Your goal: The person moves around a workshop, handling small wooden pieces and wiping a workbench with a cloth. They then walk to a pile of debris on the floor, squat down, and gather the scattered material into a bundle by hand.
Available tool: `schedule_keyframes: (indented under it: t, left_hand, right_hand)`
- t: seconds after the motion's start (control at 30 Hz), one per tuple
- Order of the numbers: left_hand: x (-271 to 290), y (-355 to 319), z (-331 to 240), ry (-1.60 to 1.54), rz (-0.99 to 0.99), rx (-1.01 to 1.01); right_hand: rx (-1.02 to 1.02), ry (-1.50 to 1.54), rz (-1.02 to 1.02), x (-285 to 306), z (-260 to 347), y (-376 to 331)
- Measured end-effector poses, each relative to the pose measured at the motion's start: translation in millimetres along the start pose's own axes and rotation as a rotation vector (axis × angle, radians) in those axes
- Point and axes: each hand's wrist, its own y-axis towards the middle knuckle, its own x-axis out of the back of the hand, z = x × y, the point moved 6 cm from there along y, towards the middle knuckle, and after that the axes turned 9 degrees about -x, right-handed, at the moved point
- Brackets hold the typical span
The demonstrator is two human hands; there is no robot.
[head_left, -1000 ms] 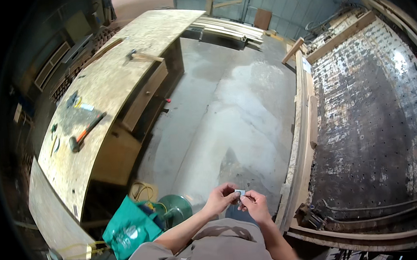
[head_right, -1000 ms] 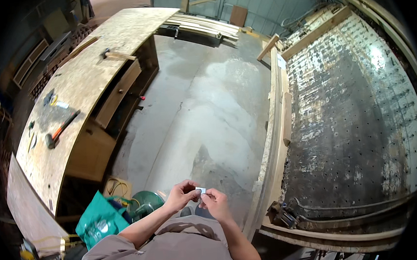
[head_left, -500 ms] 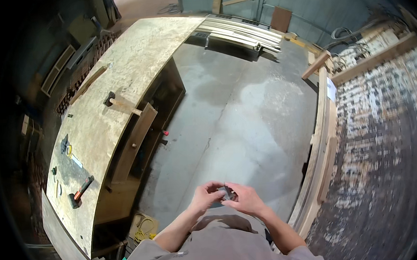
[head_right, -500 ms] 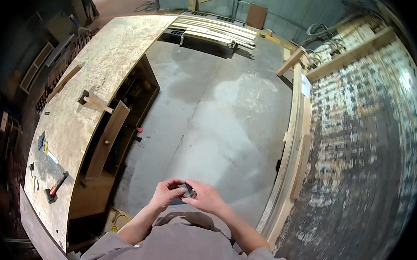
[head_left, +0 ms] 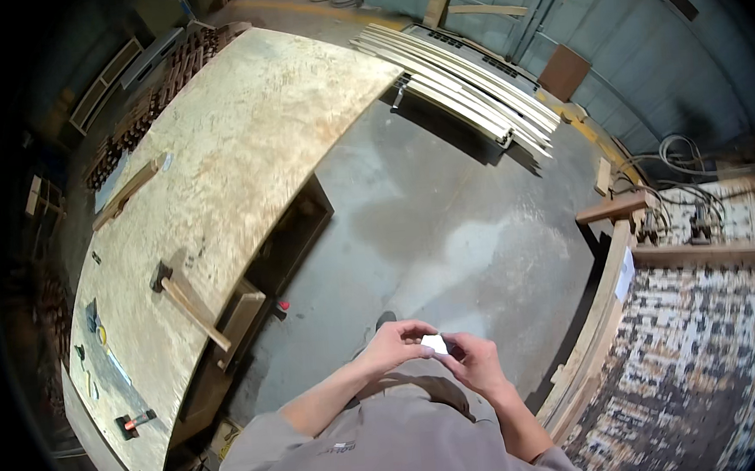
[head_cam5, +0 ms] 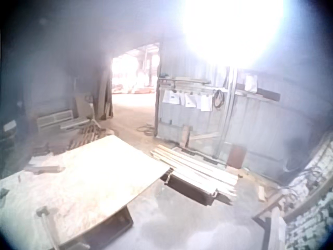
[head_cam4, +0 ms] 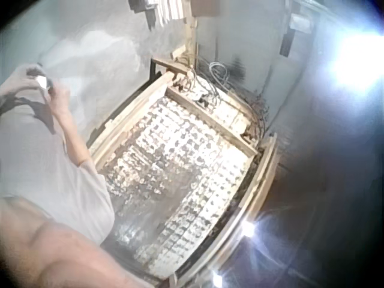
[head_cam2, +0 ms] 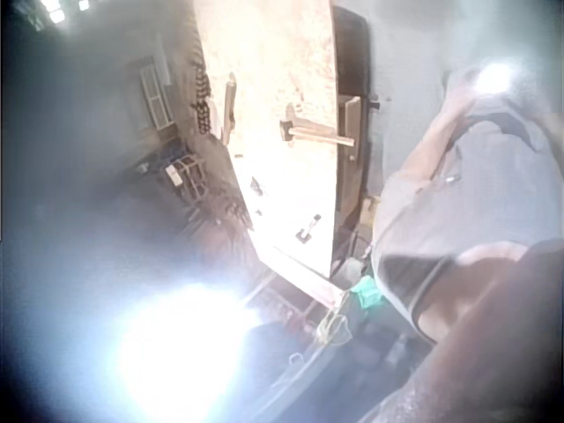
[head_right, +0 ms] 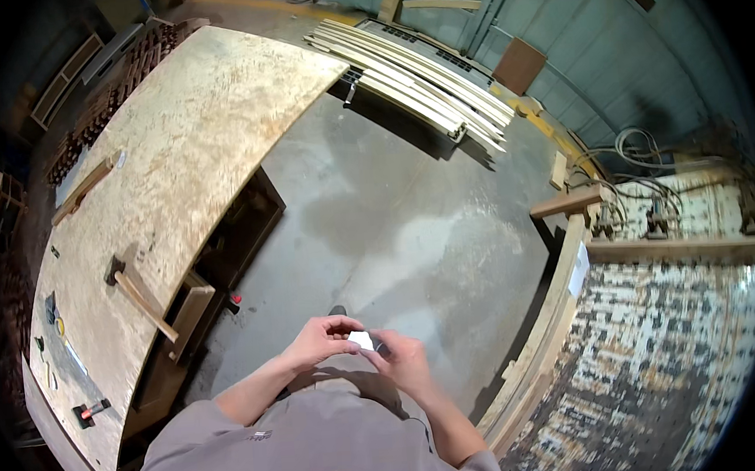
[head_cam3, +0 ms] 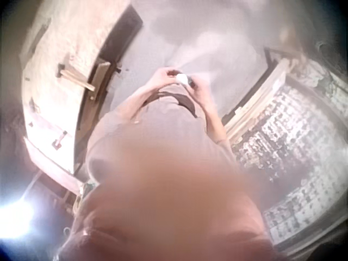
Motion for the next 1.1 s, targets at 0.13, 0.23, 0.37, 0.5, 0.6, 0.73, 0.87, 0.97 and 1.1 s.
schedule_keyframes:
  t: [0.13, 0.23, 0.37, 0.5, 0.6, 0.73, 0.87, 0.97, 1.1]
  left_hand:
    - [24, 121, -80, 0.008, 0.054, -0.007]
    - [48, 214, -127, 0.170, 0.040, -0.014]
    - [76, 337, -165, 0.263, -0.040, -0.076]
    - [98, 439, -227, 0.168, -0.285, -0.037]
    - [114, 497, -283, 0.329, -0.356, -0.217]
    - [152, 579, -335, 0.362, -0.444, -0.351]
    - [210, 668, -365, 0.303, -0.457, -0.368]
    - [249, 729, -387, 0.285, -0.429, -0.351]
    - [292, 794, -444, 0.394, -0.477, -0.429]
  right_hand:
    - [-0.001, 0.115, -0.024, 58, 18, 128]
    - [-0.108, 0.222, 0.079, 81, -6, 227]
    - [-0.249, 0.442, 0.220, 110, -50, 371]
    - [-0.193, 0.406, 0.340, 157, -43, 513]
    - [-0.131, 0.307, 0.436, 187, -20, 604]
    - [0.012, 0.144, 0.528, 207, 3, 727]
    - [0.019, 0.023, 0.582, 209, 7, 839]
    - [-0.032, 0.031, 0.562, 220, 13, 913]
    - [-0.164, 0.182, 0.702, 231, 30, 1005]
